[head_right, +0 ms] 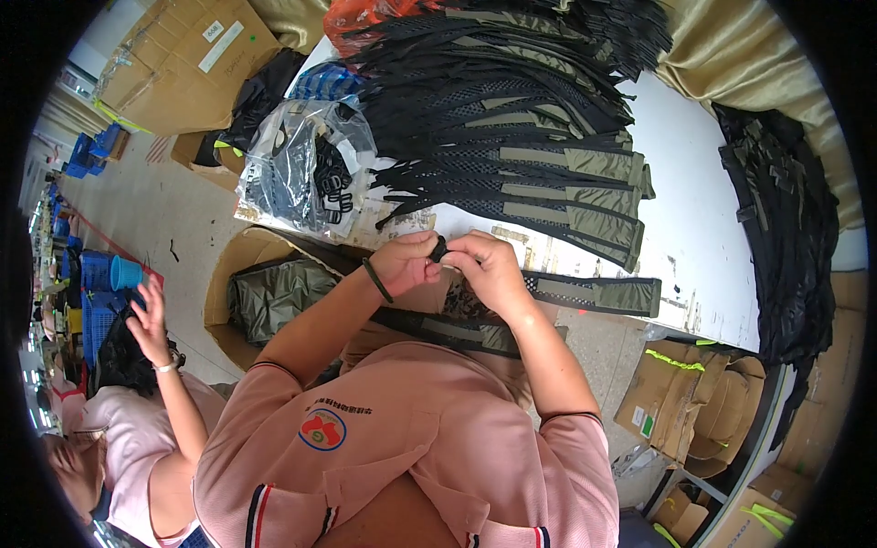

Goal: Assembling plastic buckles and black mesh webbing straps at a workshop table.

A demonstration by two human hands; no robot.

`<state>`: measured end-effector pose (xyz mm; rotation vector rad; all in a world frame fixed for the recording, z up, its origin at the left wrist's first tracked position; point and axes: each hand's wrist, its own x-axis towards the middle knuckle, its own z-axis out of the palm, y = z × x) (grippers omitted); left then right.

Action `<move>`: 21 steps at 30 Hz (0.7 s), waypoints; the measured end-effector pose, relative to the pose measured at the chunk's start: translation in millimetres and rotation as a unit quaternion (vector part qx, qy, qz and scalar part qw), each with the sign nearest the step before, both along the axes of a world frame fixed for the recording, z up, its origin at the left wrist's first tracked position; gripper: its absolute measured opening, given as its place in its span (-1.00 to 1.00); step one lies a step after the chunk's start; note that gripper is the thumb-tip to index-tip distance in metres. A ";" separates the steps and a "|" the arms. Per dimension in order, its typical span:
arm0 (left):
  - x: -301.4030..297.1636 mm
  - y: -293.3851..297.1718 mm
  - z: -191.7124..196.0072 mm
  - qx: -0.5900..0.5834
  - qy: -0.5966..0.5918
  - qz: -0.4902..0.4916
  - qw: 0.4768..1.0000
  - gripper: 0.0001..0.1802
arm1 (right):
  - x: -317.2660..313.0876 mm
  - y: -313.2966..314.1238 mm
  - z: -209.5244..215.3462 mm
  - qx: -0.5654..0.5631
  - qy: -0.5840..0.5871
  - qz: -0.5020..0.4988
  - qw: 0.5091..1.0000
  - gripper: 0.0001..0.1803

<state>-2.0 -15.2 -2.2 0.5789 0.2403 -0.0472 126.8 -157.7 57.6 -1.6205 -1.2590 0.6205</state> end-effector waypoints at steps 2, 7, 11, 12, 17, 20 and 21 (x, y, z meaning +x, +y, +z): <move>1.3 0.5 3.3 0.025 0.006 0.007 1.000 -0.81 | -1.9 0.5 -2.5 -0.040 0.263 -0.060 0.962 -0.91; 1.8 1.2 10.7 0.075 -0.008 0.017 0.997 -0.84 | -1.0 5.3 4.7 0.008 0.196 -0.030 0.980 -0.89; 9.3 -11.0 26.3 0.146 0.023 0.120 0.982 -0.88 | 6.4 12.7 -0.3 0.117 -0.186 -0.023 0.975 -0.86; 10.2 -13.9 30.0 0.178 0.016 0.166 0.970 -0.88 | 3.9 13.2 2.1 0.117 -0.186 -0.023 0.975 -0.86; 11.2 -16.2 42.3 0.299 0.025 0.199 0.933 -0.88 | -6.7 7.0 10.8 0.111 0.053 -0.033 0.992 -0.86; 13.2 -17.2 34.7 0.316 0.026 0.231 0.920 -0.89 | -7.2 6.2 13.9 0.039 0.304 -0.024 0.952 -0.86; 14.1 -18.4 34.8 0.320 0.040 0.245 0.914 -0.89 | -6.7 8.8 6.1 0.009 0.313 -0.054 0.948 -0.84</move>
